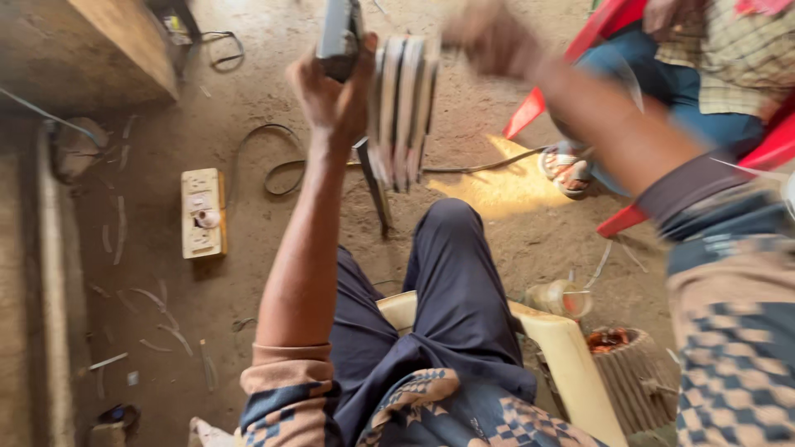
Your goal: The person sits with a stack of white wire bundles on the lap and uses a thin white string to tie them together. The person wraps the string around the bundle, pulls it tight, and secures it with a knot. The person uses red-handled scissors to cut the string after each tie.
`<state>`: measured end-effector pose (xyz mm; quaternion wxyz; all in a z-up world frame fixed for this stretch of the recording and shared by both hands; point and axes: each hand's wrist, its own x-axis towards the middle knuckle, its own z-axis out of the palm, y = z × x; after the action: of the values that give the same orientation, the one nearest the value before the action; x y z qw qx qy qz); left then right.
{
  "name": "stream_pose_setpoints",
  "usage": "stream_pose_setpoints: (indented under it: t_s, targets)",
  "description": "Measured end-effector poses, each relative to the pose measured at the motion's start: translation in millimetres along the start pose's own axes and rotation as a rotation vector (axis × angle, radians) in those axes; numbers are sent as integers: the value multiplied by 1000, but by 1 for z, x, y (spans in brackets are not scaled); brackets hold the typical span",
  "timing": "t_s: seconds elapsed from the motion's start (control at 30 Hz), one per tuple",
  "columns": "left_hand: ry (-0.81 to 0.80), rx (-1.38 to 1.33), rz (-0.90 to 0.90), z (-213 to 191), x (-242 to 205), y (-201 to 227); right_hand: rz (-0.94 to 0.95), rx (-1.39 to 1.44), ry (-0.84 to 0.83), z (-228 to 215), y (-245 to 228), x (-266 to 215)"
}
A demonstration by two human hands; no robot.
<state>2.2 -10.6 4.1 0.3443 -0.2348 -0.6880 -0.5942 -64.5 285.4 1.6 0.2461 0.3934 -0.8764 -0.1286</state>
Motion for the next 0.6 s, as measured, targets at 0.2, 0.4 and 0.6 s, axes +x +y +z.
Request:
stream_pose_setpoints:
  t_s: [0.2, 0.4, 0.6]
  targets:
    - [-22, -9, -6, 1, -4, 4, 65, -214, 687, 121, -138, -59]
    - [-2, 9, -44, -2, 0, -12, 425, 897, 99, 132, -204, -71]
    - [165, 374, 14, -6, 2, -53, 447, 1329, 170, 60, -254, -82]
